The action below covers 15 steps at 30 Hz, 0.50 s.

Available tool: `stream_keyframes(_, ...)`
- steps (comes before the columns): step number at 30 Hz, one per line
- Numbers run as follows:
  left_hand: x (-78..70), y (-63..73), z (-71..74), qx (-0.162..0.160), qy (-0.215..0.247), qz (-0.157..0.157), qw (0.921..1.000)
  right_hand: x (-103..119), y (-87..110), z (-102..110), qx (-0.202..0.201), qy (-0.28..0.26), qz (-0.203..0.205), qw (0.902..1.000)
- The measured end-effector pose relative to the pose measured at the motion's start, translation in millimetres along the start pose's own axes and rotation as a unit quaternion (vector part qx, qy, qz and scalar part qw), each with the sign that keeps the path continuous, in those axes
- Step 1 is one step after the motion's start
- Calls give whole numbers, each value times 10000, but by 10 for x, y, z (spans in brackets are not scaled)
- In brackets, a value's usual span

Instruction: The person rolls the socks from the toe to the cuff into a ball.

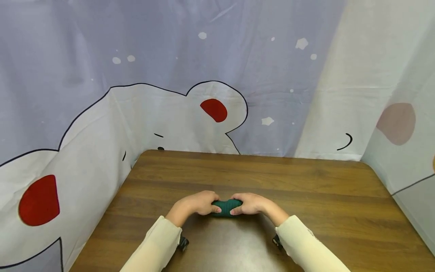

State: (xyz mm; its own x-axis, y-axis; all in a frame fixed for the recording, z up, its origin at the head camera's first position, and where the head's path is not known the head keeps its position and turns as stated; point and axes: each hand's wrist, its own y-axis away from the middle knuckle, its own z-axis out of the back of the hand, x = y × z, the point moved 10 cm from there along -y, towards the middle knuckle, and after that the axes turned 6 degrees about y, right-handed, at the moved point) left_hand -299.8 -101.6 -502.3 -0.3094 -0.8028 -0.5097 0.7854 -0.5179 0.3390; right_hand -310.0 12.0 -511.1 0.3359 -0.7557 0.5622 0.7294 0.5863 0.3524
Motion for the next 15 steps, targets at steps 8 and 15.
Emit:
stream_keyframes(8,54,-43,-25,200,112,161,9996,14,-29,12,22,248,-174,9995)
stream_keyframes(15,18,-37,-28,262,3,-18,9997,103,-38,13,-140,528,68,9985)
